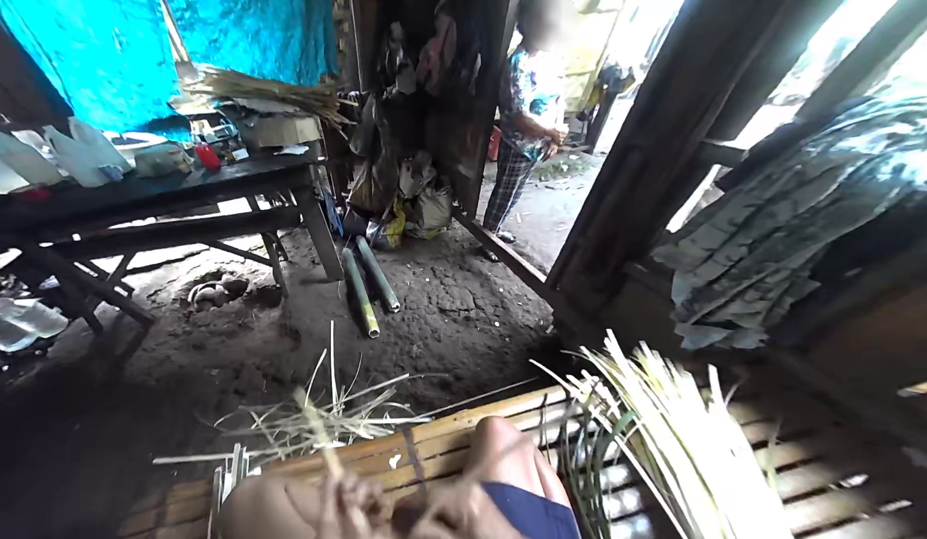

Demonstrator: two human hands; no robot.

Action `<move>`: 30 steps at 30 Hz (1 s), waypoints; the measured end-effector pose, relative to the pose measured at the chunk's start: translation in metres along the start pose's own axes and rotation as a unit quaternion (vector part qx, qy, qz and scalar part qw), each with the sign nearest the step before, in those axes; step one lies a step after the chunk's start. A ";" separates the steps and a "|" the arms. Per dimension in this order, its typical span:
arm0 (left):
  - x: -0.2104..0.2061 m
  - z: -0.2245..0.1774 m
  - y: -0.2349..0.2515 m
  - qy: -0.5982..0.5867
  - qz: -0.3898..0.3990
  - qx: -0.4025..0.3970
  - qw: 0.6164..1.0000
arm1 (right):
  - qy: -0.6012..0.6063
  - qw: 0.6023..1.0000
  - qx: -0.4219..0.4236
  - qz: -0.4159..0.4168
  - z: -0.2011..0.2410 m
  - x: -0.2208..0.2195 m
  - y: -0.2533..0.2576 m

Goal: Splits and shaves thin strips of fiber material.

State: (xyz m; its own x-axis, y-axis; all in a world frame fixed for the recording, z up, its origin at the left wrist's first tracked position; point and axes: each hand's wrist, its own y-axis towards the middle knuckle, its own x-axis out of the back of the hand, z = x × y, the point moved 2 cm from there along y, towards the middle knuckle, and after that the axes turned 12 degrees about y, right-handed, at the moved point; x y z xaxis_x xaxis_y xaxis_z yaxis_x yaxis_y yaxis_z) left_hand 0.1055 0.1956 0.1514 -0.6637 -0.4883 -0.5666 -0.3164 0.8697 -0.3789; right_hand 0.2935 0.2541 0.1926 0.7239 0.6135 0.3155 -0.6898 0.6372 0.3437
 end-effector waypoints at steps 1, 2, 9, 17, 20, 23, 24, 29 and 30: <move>-0.016 -0.001 -0.010 0.045 0.056 0.039 0.997 | -0.017 0.999 0.016 -0.047 -0.012 0.004 0.007; -0.030 -0.003 -0.016 0.088 0.081 0.069 0.990 | -0.028 0.996 0.028 -0.084 -0.016 0.010 0.013; -0.052 -0.003 -0.011 -0.039 -0.021 0.039 0.998 | 0.042 0.998 0.034 0.038 0.011 -0.021 0.009; -0.005 -0.028 -0.006 0.018 -0.172 -0.036 0.984 | 0.132 0.988 -0.007 0.083 0.028 0.018 -0.020; -0.036 -0.008 -0.030 0.064 0.117 0.047 0.990 | 0.051 0.995 -0.033 -0.082 0.007 0.035 0.003; -0.055 -0.013 -0.031 0.056 0.123 0.033 0.990 | 0.052 0.998 -0.008 -0.044 0.007 0.028 0.023; -0.061 -0.014 -0.029 0.038 0.081 0.016 0.996 | 0.050 0.999 0.004 -0.011 0.009 0.015 0.026; -0.041 -0.014 -0.041 -0.018 -0.035 -0.033 0.999 | 0.078 0.995 -0.017 0.063 0.014 -0.004 0.010; -0.024 -0.017 -0.045 -0.019 -0.073 -0.038 0.996 | 0.098 0.993 -0.033 0.065 0.015 0.001 0.003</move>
State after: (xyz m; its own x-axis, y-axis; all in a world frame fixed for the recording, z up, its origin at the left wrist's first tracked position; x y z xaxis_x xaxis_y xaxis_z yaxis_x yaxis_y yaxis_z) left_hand 0.1242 0.1693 0.1952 -0.5810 -0.6105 -0.5383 -0.4590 0.7919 -0.4027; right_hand 0.2924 0.2494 0.2069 0.6173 0.7673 0.1740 -0.7812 0.5716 0.2510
